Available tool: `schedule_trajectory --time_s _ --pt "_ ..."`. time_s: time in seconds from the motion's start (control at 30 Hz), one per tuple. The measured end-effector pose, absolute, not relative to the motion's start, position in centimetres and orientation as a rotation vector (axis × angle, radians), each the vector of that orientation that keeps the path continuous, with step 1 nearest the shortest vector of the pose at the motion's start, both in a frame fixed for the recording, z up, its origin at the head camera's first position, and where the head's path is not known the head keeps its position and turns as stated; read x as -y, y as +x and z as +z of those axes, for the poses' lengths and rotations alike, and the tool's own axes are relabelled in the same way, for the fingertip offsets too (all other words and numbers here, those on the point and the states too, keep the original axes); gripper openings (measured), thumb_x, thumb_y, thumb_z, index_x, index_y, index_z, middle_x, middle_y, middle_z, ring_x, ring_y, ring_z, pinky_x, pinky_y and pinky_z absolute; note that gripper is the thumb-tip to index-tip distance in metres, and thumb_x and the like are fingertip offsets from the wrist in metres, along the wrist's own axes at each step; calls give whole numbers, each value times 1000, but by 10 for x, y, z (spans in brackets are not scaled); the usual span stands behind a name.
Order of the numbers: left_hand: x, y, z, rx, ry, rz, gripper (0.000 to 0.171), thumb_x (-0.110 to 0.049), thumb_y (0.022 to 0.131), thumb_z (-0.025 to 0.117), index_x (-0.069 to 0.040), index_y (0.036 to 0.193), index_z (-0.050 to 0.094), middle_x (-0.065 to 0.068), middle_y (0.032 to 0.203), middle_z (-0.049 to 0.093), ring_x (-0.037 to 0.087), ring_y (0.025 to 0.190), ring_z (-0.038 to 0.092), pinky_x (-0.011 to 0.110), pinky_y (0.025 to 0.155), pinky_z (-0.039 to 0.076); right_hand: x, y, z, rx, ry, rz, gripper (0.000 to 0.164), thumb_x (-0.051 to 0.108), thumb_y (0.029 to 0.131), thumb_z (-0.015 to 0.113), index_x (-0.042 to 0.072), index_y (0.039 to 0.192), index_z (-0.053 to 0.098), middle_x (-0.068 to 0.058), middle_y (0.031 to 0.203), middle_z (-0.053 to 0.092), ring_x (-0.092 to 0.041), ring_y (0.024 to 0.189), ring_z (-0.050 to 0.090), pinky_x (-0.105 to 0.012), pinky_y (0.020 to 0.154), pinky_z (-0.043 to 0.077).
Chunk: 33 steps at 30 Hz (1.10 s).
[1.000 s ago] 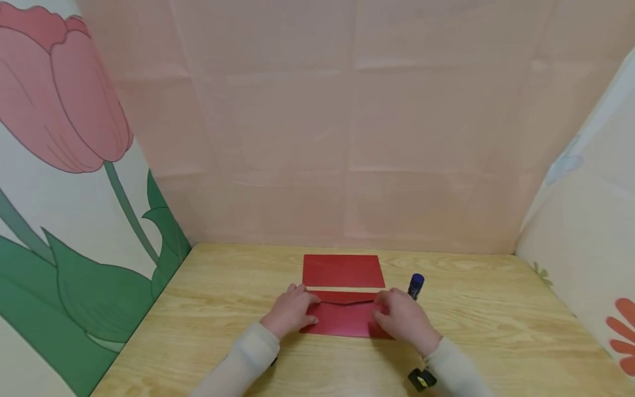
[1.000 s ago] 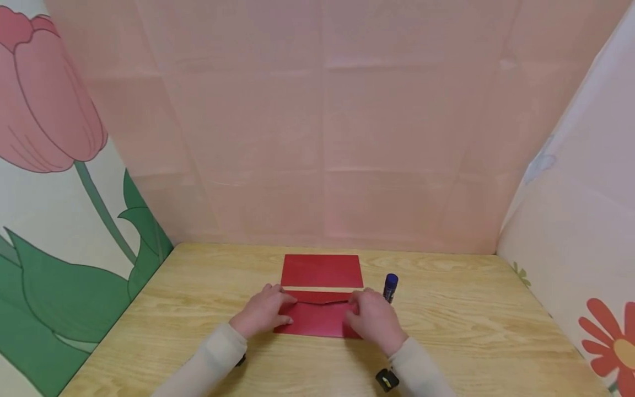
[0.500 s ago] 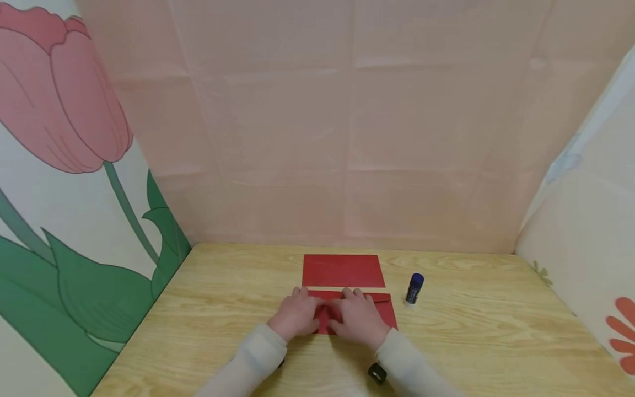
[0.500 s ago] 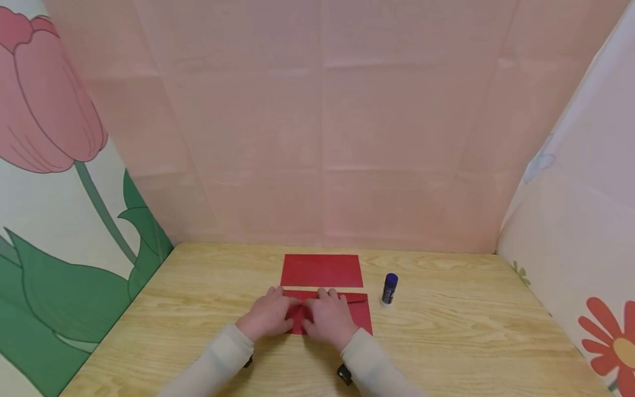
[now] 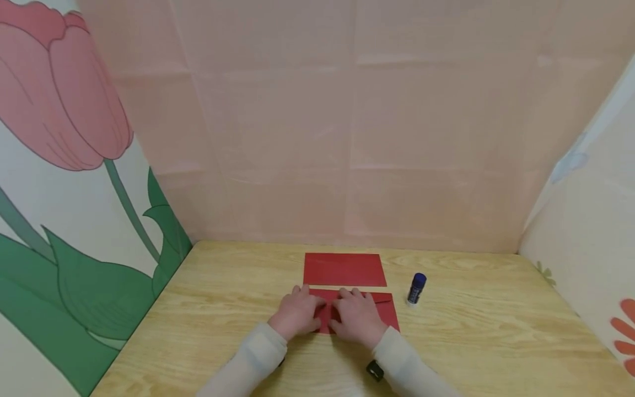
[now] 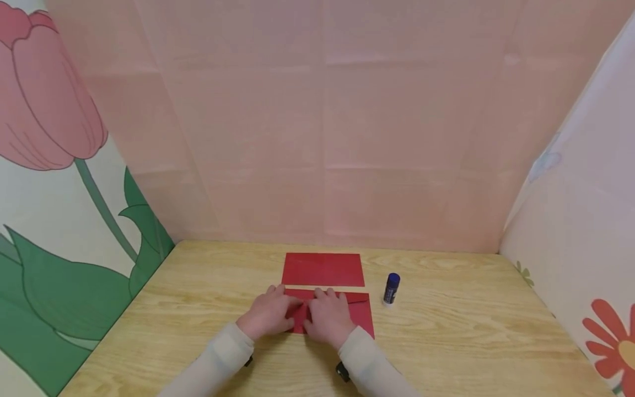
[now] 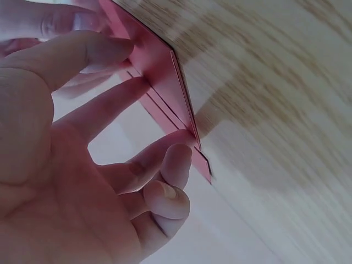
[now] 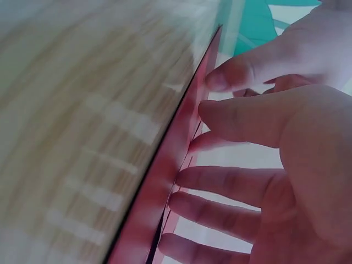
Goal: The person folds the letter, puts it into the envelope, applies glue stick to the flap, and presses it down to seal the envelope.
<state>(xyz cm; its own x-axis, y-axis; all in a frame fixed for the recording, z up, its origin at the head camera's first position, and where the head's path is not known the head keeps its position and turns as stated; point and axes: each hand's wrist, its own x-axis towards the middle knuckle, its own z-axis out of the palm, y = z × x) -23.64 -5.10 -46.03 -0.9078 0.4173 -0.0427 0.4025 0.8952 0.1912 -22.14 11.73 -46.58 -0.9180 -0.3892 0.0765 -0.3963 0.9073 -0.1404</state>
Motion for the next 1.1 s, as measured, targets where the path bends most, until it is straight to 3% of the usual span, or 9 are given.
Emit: schedule_trajectory --time_s 0.43,0.77,0.9,1.1 --pt "54 -230 -457 -3023 637 251 37 -24 81 77 -20 117 75 7 103 60 20 82 46 32 62 42 -135 -220 -464 3048 612 279 37 35 83 80 14 112 76 -5 112 62 -31 102 57 -59 83 48" --pt "53 -230 -459 -3019 613 262 39 -23 81 76 -21 119 74 7 104 60 20 83 47 33 63 42 -143 -217 -463 3043 601 351 33 27 82 80 10 110 75 -6 107 60 -29 97 58 -55 77 50" --pt "52 -230 -461 -3029 623 268 39 -22 80 76 -20 119 74 6 101 59 20 80 48 32 61 42 -145 -217 -464 3027 588 374 31 24 82 80 8 107 75 -5 104 60 -29 95 58 -53 74 51" --pt "49 -229 -460 -3017 611 299 40 -21 80 76 -18 120 74 7 100 58 20 79 48 33 62 43 -147 -218 -465 3046 492 331 19 22 80 79 9 91 72 -5 98 59 -25 86 56 -48 68 48"
